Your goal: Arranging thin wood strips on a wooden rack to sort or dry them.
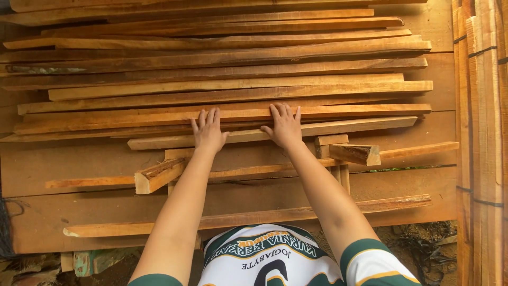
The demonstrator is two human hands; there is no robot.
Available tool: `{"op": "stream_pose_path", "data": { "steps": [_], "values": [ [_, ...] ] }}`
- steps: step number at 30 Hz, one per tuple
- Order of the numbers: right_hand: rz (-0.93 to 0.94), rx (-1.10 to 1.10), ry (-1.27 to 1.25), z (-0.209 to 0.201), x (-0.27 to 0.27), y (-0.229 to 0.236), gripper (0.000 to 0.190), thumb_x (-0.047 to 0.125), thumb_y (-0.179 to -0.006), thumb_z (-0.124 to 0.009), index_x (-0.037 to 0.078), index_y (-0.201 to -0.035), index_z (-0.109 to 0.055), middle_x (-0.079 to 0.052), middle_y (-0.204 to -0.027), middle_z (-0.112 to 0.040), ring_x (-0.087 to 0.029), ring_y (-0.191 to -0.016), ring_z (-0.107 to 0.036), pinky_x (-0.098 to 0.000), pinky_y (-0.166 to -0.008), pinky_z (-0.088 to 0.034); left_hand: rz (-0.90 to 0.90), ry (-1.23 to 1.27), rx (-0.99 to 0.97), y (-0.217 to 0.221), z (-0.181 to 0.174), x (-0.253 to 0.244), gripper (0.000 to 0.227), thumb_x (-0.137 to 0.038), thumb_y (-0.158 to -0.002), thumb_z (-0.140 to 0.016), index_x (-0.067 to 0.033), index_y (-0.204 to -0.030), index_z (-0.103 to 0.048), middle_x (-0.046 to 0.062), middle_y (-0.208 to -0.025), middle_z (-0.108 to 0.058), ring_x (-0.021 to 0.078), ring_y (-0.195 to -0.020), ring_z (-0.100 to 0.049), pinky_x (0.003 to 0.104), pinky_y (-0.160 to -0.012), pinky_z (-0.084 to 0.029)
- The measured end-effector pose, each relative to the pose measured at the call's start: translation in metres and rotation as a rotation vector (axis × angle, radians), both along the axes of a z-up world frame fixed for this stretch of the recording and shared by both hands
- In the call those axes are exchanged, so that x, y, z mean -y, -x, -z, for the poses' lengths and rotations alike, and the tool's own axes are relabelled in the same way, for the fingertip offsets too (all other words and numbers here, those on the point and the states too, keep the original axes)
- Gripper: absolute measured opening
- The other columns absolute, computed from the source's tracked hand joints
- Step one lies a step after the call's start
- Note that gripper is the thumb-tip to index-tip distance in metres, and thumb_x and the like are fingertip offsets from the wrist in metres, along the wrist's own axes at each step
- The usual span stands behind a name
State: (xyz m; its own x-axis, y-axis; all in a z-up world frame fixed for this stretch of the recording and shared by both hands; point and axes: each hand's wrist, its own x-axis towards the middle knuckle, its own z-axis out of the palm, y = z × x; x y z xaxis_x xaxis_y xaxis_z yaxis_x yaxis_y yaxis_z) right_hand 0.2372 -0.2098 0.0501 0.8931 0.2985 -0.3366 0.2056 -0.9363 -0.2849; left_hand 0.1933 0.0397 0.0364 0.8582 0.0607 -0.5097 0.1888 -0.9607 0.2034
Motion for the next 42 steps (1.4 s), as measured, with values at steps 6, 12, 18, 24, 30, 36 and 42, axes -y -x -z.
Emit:
{"op": "stream_pose_path", "data": {
  "steps": [6,12,18,24,30,36,42],
  "values": [
    [-0.162,0.152,0.058,0.034,0.02,0.008,0.052,0.04,-0.076,-0.084,0.024,-0.12,-0.062,0.004,-0.119,-0.056,-0.022,-0.116,-0.06,-0.0466,-0.113,-0.036,0.075,0.05,0.073,-0.002,0.051,-0.036,0.05,-0.038,-0.086,-0.077,-0.0319,-0.133,-0.062,-0.011,-0.132,-0.05,0.0172,-0.131,-0.048,0.046,-0.122,-0.025],
    [-0.179,0.406,-0.064,-0.09,0.009,0.022,0.062,0.061,-0.074,-0.081,0.02,-0.119,-0.069,-0.003,-0.112,-0.069,-0.029,-0.112,-0.064,-0.0661,-0.117,-0.016,0.117,0.222,0.351,0.012,-0.08,-0.015,0.048,-0.025,-0.08,-0.08,-0.026,-0.127,-0.067,-0.008,-0.125,-0.058,0.0183,-0.122,-0.054,0.045,-0.111,-0.03],
    [-0.219,0.271,-0.259,-0.247,0.005,0.071,0.04,0.048,-0.082,-0.084,0.02,-0.109,-0.077,-0.002,-0.095,-0.076,-0.024,-0.094,-0.071,-0.0469,-0.099,-0.044,0.223,0.181,0.472,0.073,-0.226,0.024,0.051,-0.028,-0.08,-0.08,-0.0284,-0.129,-0.065,-0.011,-0.123,-0.064,0.0156,-0.116,-0.055,0.044,-0.105,-0.03],
    [-0.092,-0.339,-0.225,-0.215,0.027,0.155,0.05,0.049,-0.086,-0.074,0.015,-0.123,-0.075,-0.009,-0.106,-0.08,-0.031,-0.101,-0.075,-0.0472,-0.095,-0.055,0.2,0.294,0.066,0.169,-0.182,0.032,0.044,-0.032,-0.09,-0.074,-0.0195,-0.131,-0.067,0.003,-0.126,-0.071,0.0281,-0.117,-0.065,0.046,-0.101,-0.044],
    [-0.145,-0.274,-0.17,-0.066,0.031,0.194,0.051,0.056,-0.084,-0.074,0.024,-0.124,-0.074,-0.002,-0.11,-0.076,-0.025,-0.112,-0.07,-0.041,-0.098,-0.048,0.091,0.284,-0.008,0.205,-0.075,0.045,0.047,-0.035,-0.088,-0.075,-0.0264,-0.133,-0.066,-0.007,-0.13,-0.069,0.0203,-0.124,-0.06,0.041,-0.106,-0.038],
    [-0.198,-0.113,-0.078,-0.002,0.032,0.194,0.05,0.056,-0.091,-0.067,0.027,-0.132,-0.066,0.001,-0.114,-0.07,-0.022,-0.116,-0.065,-0.0421,-0.103,-0.043,0.087,0.26,0.035,0.202,0.016,0.042,0.047,-0.039,-0.096,-0.068,-0.0298,-0.141,-0.06,-0.011,-0.142,-0.062,0.0134,-0.133,-0.053,0.038,-0.114,-0.03],
    [-0.186,-0.177,-0.103,-0.001,0.036,0.202,0.046,0.058,-0.1,-0.053,0.027,-0.13,-0.067,-0.002,-0.115,-0.073,-0.025,-0.118,-0.066,-0.0426,-0.105,-0.044,0.157,0.264,-0.123,0.207,-0.066,0.049,0.069,-0.048,-0.095,-0.067,-0.0155,-0.152,-0.048,0.005,-0.153,-0.052,0.0225,-0.145,-0.043,0.041,-0.121,-0.025]
  ]
}}
